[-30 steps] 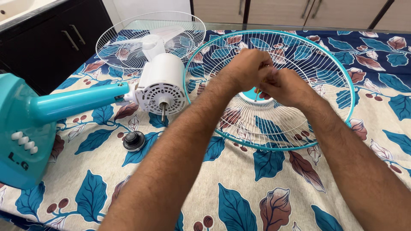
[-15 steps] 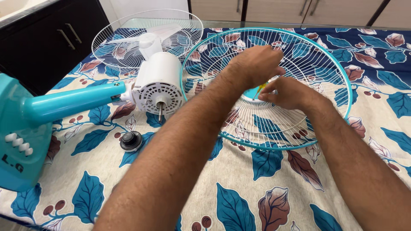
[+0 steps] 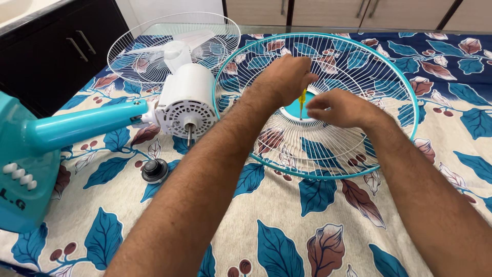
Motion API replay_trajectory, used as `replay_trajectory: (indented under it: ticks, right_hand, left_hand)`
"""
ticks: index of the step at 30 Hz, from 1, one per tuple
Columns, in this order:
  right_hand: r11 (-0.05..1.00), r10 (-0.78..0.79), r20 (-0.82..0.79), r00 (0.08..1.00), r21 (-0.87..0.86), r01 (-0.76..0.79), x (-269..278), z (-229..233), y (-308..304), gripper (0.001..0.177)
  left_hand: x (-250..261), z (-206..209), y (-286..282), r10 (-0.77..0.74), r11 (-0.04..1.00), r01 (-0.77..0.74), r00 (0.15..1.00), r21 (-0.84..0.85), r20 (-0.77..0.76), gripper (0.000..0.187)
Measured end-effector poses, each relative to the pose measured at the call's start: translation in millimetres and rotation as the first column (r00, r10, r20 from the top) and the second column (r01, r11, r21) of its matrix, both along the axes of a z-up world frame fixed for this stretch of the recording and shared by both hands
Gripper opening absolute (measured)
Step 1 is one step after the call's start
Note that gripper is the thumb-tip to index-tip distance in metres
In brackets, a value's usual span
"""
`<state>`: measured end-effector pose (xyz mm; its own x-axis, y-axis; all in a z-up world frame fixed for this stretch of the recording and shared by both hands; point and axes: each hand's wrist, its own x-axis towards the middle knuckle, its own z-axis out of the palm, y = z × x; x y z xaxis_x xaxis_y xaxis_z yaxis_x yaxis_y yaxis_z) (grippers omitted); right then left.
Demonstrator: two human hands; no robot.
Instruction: The person disassembles a teal LG table fan on a floral bedspread. They remove the front grille, unscrew and detach the fan blades, remove the central hub, and then detach the rear grille using a yellow screwdriver. The fan is left in a partially disassembled state.
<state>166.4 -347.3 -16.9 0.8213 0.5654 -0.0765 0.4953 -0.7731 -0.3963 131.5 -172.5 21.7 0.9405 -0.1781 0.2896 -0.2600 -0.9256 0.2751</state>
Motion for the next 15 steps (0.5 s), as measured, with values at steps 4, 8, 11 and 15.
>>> replay_trajectory:
  ticks: [4, 8, 11, 15]
  right_hand:
    - [0.935, 0.061, -0.017, 0.998, 0.352, -0.051, -5, 10, 1, 0.037]
    - [0.931, 0.012, 0.109, 0.994, 0.360, -0.051, -13, 13, 13, 0.023]
    - [0.951, -0.116, 0.092, 0.989, 0.298, 0.084, -17, 18, 15, 0.022]
    - [0.959, -0.047, 0.072, 0.996, 0.283, 0.025, -12, 25, 12, 0.018]
  left_hand:
    - [-6, 3, 5, -0.043, 0.999, 0.042, 0.999, 0.021, 0.007, 0.032]
    - [-1, 0, -3, -0.066, 0.995, 0.068, 0.998, 0.079, -0.021, 0.034]
    - [5, -8, -1, -0.087, 0.996, 0.087, 0.996, -0.001, -0.005, 0.036]
    - [-2, -39, 22, -0.054, 0.869, 0.010, 0.996, -0.494, -0.074, 0.057]
